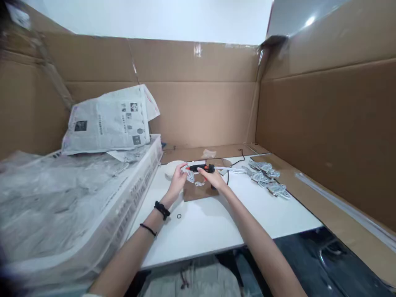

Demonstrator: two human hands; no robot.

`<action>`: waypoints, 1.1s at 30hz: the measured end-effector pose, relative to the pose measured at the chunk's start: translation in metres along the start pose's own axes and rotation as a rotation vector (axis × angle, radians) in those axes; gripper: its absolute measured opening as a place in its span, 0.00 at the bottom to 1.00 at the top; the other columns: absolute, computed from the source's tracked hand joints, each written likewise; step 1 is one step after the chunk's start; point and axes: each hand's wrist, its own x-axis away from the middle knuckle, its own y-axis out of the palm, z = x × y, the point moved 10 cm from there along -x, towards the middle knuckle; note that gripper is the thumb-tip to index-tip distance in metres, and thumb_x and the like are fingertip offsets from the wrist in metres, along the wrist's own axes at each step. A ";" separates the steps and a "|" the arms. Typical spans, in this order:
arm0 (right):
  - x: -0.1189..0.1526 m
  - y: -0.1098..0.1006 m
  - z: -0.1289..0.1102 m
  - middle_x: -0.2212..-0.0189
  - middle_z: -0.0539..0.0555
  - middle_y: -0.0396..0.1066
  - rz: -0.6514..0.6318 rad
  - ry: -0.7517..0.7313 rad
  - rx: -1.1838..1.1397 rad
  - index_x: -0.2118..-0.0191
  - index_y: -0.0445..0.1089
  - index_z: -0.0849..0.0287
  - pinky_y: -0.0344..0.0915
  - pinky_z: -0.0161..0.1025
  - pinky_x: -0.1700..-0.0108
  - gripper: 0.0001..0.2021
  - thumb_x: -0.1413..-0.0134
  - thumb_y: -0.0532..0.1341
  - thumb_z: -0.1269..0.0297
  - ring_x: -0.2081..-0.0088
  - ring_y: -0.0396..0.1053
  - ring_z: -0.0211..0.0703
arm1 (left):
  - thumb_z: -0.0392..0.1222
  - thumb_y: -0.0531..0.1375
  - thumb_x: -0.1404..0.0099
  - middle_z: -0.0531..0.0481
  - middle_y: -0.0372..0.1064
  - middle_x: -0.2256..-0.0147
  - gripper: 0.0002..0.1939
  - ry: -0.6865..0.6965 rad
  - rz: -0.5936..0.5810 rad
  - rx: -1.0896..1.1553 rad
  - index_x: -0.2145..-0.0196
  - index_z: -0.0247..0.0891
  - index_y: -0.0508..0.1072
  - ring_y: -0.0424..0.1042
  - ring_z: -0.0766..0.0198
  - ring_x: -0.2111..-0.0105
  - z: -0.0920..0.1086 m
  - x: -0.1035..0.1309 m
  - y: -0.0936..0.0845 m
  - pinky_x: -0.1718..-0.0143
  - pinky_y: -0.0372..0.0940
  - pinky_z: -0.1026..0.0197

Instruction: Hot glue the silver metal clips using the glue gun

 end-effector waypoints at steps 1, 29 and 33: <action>0.000 0.000 0.000 0.82 0.49 0.60 0.001 -0.003 0.004 0.80 0.58 0.58 0.57 0.38 0.66 0.24 0.55 0.56 0.39 0.76 0.61 0.40 | 0.32 0.52 0.39 0.42 0.63 0.50 0.19 0.002 0.004 -0.001 0.49 0.35 0.62 0.65 0.63 0.52 0.000 0.000 0.000 0.48 0.58 0.59; 0.001 -0.057 0.016 0.84 0.49 0.58 0.480 0.055 -0.561 0.77 0.63 0.60 0.48 0.33 0.82 0.25 0.54 0.60 0.38 0.82 0.54 0.33 | 0.34 0.57 0.39 0.39 0.71 0.55 0.10 -0.407 -0.251 0.186 0.58 0.32 0.65 0.73 0.61 0.59 -0.012 0.018 0.030 0.57 0.66 0.60; 0.000 -0.071 0.024 0.82 0.49 0.60 0.580 0.065 -0.613 0.77 0.63 0.60 0.51 0.32 0.82 0.23 0.55 0.62 0.42 0.82 0.56 0.32 | 0.38 0.64 0.46 0.41 0.73 0.61 0.11 -0.483 -0.454 0.131 0.66 0.31 0.70 0.72 0.62 0.63 -0.012 0.028 0.040 0.59 0.64 0.60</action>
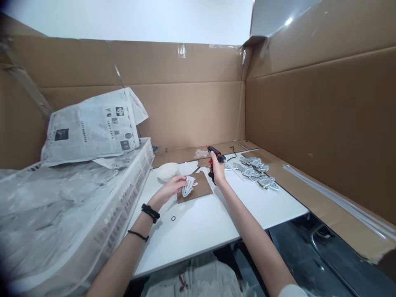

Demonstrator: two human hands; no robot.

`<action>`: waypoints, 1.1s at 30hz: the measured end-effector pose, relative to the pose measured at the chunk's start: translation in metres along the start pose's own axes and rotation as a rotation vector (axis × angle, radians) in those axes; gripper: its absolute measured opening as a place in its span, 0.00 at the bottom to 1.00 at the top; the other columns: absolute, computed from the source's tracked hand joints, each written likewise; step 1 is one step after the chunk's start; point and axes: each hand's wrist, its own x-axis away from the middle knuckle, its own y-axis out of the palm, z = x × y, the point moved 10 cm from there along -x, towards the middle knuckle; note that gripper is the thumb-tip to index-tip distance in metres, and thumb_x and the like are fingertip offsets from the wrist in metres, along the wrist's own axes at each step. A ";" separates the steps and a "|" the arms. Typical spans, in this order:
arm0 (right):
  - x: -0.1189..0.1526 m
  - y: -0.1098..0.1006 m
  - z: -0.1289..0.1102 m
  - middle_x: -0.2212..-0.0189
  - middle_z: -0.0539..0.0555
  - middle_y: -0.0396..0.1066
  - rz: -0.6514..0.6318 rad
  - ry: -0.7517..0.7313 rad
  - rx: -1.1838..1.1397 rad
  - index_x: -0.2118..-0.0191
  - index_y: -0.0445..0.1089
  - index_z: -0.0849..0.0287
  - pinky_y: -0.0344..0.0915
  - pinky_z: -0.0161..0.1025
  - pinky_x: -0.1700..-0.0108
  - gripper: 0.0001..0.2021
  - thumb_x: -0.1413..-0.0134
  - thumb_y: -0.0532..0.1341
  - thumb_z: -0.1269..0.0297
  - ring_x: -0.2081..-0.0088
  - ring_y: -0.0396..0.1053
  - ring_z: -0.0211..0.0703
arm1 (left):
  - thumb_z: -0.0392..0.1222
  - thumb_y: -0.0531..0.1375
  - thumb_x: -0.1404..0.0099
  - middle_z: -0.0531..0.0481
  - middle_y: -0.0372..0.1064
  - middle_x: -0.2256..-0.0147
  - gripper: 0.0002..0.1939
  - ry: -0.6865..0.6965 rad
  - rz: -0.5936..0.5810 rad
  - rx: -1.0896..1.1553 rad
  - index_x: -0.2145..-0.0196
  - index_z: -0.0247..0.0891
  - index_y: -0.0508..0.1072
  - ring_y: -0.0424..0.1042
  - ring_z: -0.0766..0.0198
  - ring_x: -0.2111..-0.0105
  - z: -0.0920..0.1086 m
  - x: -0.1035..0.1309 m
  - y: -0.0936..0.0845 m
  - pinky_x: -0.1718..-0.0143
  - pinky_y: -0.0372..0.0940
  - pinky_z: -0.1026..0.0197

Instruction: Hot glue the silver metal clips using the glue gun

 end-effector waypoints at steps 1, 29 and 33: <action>-0.003 -0.003 0.001 0.81 0.49 0.61 0.023 -0.002 -0.011 0.76 0.63 0.60 0.51 0.32 0.82 0.21 0.55 0.62 0.44 0.82 0.56 0.32 | 0.39 0.65 0.47 0.42 0.72 0.62 0.12 -0.002 -0.006 -0.009 0.67 0.31 0.70 0.72 0.63 0.63 0.000 0.001 0.000 0.60 0.64 0.61; 0.013 0.043 0.023 0.80 0.51 0.66 -0.411 0.144 0.057 0.73 0.67 0.62 0.53 0.30 0.79 0.15 0.58 0.63 0.52 0.80 0.59 0.31 | 0.38 0.63 0.41 0.52 0.64 0.65 0.46 0.183 -0.183 0.153 0.33 0.54 0.42 0.66 0.72 0.72 0.038 0.018 0.027 0.72 0.64 0.69; 0.017 0.051 0.026 0.79 0.52 0.67 -0.507 0.155 0.064 0.71 0.69 0.62 0.55 0.30 0.78 0.17 0.56 0.63 0.51 0.79 0.61 0.33 | 0.38 0.64 0.42 0.51 0.63 0.62 0.51 0.317 0.006 0.079 0.33 0.54 0.35 0.68 0.70 0.70 0.045 0.012 0.011 0.70 0.67 0.66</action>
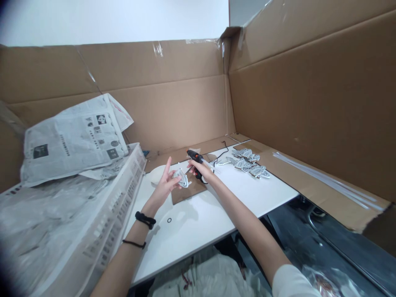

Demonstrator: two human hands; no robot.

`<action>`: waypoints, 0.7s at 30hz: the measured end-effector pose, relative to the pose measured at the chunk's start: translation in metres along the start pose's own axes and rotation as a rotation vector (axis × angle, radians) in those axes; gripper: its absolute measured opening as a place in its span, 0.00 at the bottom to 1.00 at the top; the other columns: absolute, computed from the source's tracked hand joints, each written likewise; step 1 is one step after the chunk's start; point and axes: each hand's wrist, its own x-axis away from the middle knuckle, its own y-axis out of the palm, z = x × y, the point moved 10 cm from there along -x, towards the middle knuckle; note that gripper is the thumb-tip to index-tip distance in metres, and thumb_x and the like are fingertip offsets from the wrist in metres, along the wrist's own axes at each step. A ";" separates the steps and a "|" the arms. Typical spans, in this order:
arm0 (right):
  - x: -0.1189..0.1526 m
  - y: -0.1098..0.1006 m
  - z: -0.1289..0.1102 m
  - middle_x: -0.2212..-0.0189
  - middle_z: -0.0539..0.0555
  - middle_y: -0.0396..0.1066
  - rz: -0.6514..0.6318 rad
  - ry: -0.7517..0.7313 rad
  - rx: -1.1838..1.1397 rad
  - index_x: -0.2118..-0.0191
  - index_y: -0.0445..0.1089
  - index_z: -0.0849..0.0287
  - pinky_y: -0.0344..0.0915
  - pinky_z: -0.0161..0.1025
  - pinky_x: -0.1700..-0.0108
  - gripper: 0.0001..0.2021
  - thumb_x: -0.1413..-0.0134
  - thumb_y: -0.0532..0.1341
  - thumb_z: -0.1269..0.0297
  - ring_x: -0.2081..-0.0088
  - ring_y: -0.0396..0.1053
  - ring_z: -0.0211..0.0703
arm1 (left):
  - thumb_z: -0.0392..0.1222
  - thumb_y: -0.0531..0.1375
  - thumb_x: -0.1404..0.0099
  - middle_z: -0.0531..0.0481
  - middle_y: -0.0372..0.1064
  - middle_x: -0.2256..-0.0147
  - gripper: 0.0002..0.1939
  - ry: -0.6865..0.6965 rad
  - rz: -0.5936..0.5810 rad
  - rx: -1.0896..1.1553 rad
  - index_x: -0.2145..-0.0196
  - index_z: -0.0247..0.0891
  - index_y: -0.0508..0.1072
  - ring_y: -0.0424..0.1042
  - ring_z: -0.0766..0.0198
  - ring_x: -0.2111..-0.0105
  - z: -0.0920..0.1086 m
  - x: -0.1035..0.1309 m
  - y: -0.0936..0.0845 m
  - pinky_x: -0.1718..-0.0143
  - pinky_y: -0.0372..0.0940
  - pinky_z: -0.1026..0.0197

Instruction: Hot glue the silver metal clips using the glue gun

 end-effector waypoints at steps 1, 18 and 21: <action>0.002 0.006 -0.002 0.78 0.52 0.68 -0.048 -0.005 -0.005 0.70 0.70 0.62 0.57 0.31 0.77 0.17 0.56 0.63 0.50 0.78 0.62 0.33 | 0.38 0.63 0.42 0.50 0.62 0.61 0.50 0.038 0.057 -0.032 0.33 0.52 0.35 0.69 0.70 0.69 0.001 -0.002 -0.005 0.68 0.68 0.65; 0.019 0.037 -0.011 0.77 0.50 0.67 -0.255 -0.057 0.086 0.69 0.68 0.60 0.61 0.34 0.70 0.17 0.59 0.66 0.51 0.75 0.65 0.37 | 0.38 0.61 0.42 0.51 0.58 0.61 0.49 0.197 0.412 -0.114 0.33 0.53 0.35 0.71 0.70 0.69 0.008 0.002 -0.043 0.64 0.71 0.61; 0.019 0.037 -0.014 0.75 0.50 0.66 -0.239 -0.112 0.082 0.69 0.68 0.60 0.61 0.33 0.71 0.17 0.58 0.66 0.51 0.75 0.62 0.35 | 0.38 0.61 0.42 0.51 0.56 0.60 0.48 0.178 0.361 -0.133 0.34 0.54 0.35 0.71 0.70 0.70 0.007 0.001 -0.037 0.66 0.71 0.61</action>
